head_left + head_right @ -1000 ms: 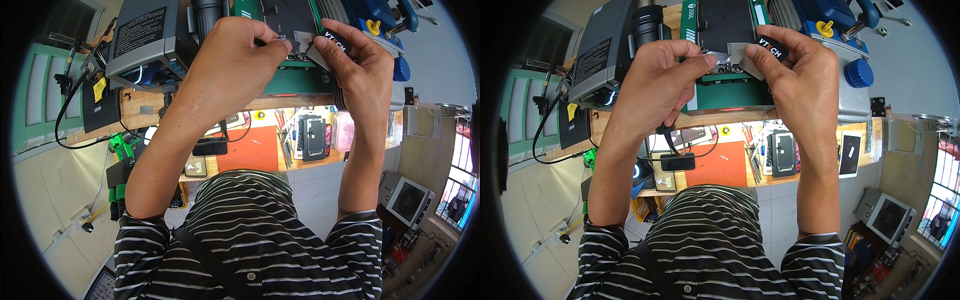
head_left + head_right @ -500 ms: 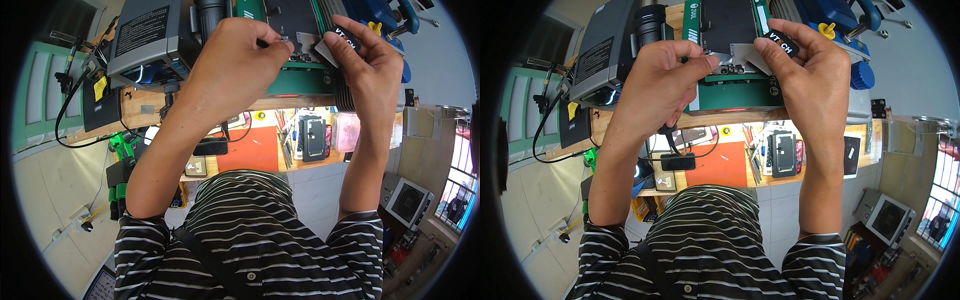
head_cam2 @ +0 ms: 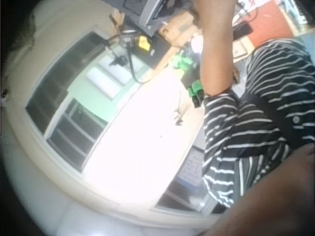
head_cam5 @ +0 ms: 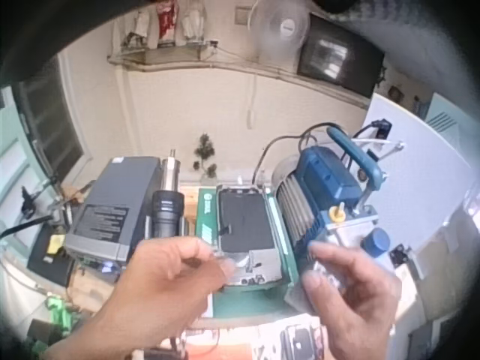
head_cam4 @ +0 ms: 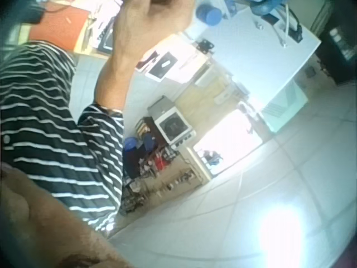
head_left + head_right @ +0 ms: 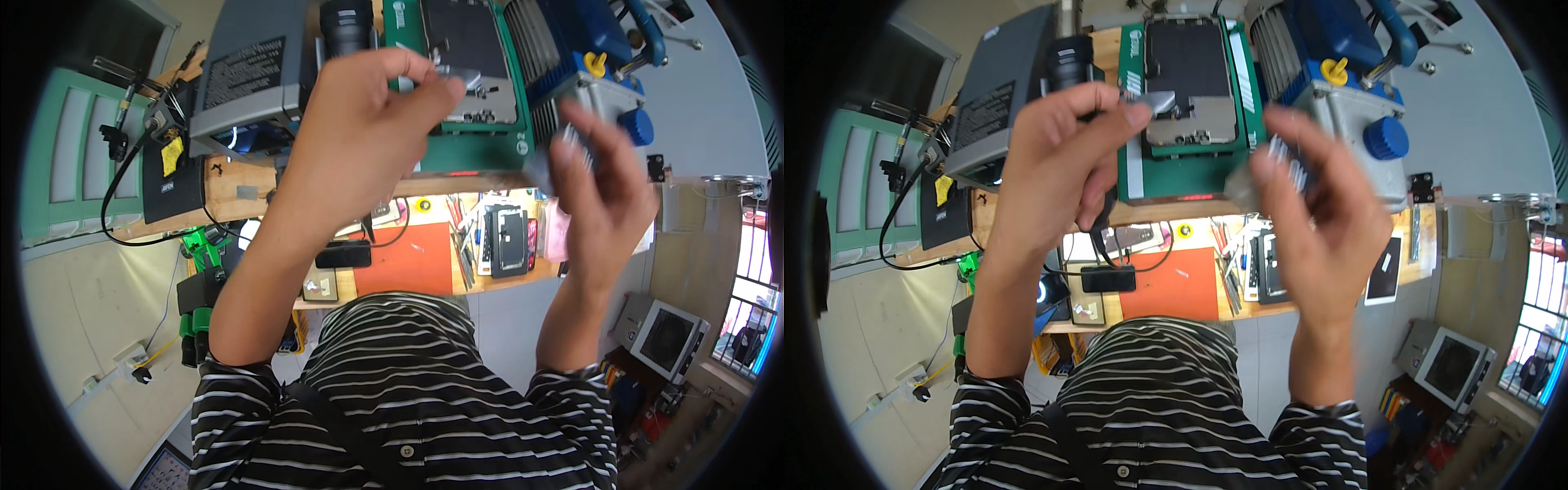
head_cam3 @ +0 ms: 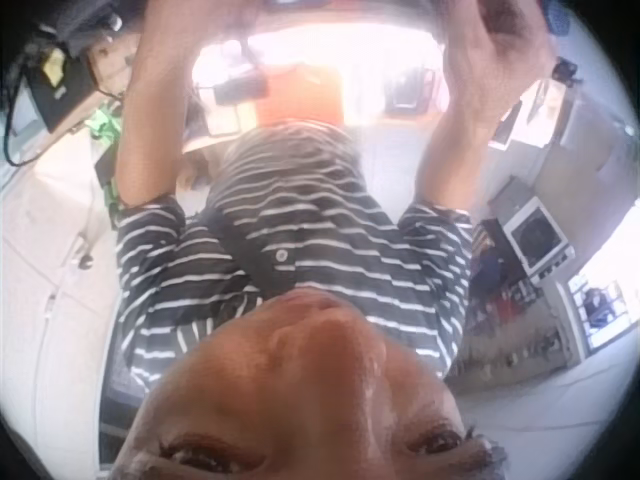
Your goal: The person uses a hot air rework station to heat a small component on a circuit board, then removes it with tweezers. They place the board on a workbench and use a screwdriver to remove screws from a smartphone, then open the device and disconnect internal ribbon cables.
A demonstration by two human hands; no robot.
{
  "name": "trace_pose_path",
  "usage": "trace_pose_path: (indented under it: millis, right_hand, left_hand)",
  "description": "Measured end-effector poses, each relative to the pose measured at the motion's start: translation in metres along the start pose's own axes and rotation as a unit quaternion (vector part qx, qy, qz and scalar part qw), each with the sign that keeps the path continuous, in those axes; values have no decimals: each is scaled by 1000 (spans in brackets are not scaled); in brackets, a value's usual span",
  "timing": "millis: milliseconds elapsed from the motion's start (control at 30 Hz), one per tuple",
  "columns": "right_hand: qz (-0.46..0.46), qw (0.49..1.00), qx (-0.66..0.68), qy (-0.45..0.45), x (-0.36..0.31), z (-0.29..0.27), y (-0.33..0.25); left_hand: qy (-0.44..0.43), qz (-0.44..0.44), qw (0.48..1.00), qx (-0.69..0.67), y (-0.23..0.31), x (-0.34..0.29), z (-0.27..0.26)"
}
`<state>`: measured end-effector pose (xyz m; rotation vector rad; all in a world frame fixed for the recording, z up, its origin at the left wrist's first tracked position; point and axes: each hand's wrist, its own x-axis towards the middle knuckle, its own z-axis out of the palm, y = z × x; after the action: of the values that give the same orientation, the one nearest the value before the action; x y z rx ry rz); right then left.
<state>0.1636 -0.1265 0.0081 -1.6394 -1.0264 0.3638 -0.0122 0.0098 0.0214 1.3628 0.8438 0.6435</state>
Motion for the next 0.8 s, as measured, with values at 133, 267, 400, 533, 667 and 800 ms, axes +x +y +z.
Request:
trace_pose_path:
  millis: [133,267,400,533,667,800]
  right_hand:
    - [47,990,107,-80,-85,0,48]
    - [242,957,-14,-162,-166,35,144]
    - [289,931,-90,-204,-238,49,232]
    - [235,918,-201,-249,-272,60,271]
    - [175,915,-289,-219,-270,61,271]
    - [141,942,-263,-150,-216,48,226]
  left_hand:
    - [-20,33,998,-58,0,-23,1]
    - [-9,52,995,-88,-22,-63,6]
    - [-2,31,999,-27,-55,-102,11]
    - [48,113,992,-12,-51,-101,14]
    - [85,194,977,24,-24,-102,15]
    - [83,175,981,13,-40,-115,11]
